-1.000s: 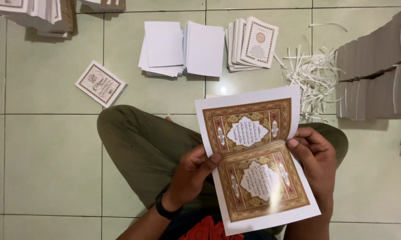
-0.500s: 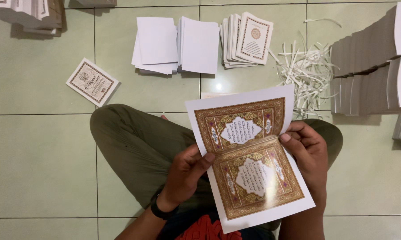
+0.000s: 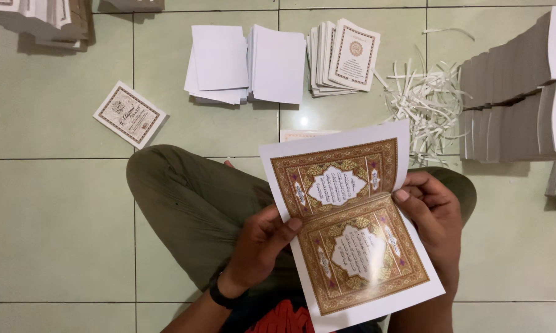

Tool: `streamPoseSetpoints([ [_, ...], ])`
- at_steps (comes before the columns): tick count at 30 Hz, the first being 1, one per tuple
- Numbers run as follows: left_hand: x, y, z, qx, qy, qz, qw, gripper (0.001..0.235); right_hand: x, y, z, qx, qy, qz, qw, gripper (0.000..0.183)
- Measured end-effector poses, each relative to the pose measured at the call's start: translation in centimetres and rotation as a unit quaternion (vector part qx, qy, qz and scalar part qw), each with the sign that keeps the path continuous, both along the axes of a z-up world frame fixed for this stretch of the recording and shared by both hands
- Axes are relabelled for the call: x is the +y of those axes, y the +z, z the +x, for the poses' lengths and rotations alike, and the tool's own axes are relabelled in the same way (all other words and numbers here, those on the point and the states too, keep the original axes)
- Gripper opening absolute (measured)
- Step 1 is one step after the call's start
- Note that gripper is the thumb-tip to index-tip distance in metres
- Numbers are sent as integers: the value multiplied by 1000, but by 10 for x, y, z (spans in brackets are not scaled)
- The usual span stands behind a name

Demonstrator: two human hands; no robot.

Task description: The person sits on the floor and assembles small booklets by hand. They place a printed cover sheet over a stack of white pages, fold the cover to enclose the pages, and then secure the spine with a roll of clear adhesive tape. The finished booklets are placed into a pile on the floor.

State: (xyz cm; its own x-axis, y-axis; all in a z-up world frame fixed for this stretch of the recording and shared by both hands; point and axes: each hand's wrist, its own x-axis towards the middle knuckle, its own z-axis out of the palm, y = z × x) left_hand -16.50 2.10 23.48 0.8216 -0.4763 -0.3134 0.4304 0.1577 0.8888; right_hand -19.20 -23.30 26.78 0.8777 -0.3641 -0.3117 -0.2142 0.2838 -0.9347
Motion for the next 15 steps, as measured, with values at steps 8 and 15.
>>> streamPoseSetpoints([
  [8,-1,2,-2,3,0,-14,1000,34,-6,-6,-5,-8,5,-1,1000,8],
  [15,-2,3,-4,21,3,-44,999,37,-5,-3,-6,-8,5,-13,1000,8],
])
